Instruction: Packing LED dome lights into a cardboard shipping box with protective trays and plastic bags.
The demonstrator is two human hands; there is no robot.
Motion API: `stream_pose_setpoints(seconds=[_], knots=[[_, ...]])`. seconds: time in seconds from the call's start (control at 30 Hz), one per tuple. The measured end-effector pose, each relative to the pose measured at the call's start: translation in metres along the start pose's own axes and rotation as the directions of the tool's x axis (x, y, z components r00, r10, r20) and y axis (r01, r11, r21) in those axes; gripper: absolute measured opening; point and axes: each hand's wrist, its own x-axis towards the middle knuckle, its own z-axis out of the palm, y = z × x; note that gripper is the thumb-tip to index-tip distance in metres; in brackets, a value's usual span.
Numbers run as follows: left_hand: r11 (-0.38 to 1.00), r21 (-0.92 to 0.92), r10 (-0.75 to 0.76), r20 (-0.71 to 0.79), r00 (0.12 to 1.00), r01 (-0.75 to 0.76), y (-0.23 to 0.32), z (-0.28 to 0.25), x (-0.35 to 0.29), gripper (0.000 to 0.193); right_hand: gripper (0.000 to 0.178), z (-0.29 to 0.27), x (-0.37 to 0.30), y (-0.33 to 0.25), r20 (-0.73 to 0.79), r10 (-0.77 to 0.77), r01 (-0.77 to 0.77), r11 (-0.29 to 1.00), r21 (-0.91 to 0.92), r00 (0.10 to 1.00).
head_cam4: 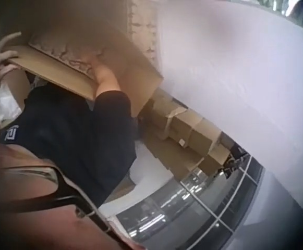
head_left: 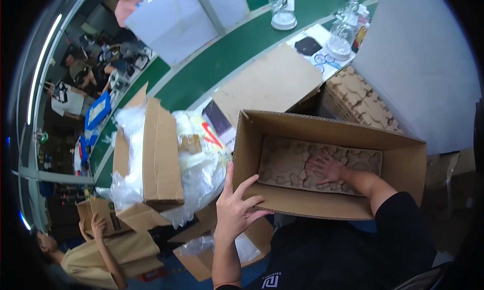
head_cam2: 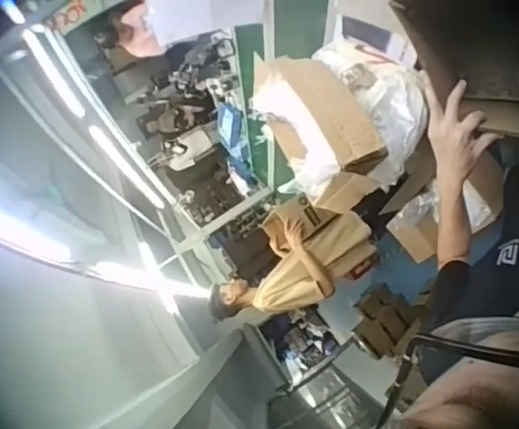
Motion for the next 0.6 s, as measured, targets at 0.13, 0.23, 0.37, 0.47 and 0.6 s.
stream_pose_setpoints(seconds=[0.13,0.23,0.37,0.47,0.6], knots=[[1.0,-0.001,0.006,0.021,1.0,-0.006,0.001,0.001,0.009,0.034,0.082,-0.007,-0.008,0.0,-0.058,-0.022,0.023,1.0,0.02,0.998],[0.991,-0.131,-0.001,-0.024,1.0,-0.002,0.003,-0.002,0.012,0.04,0.078,-0.037,-0.026,0.005,-0.044,-0.056,0.057,0.998,0.018,0.997],[0.844,-0.513,-0.268,-0.148,0.952,0.158,0.002,0.008,0.014,0.054,0.075,-0.055,-0.071,0.016,0.018,-0.094,0.095,0.995,-0.04,0.995],[0.777,-0.522,-0.47,-0.108,0.876,0.352,-0.007,0.016,0.012,0.065,0.072,-0.015,-0.074,0.012,-0.115,-0.095,0.089,0.995,-0.054,0.989],[0.862,-0.256,-0.47,-0.079,0.879,0.438,-0.001,0.024,0.032,0.064,0.069,0.025,-0.081,0.026,-0.13,-0.004,0.01,0.999,0.041,0.992]])
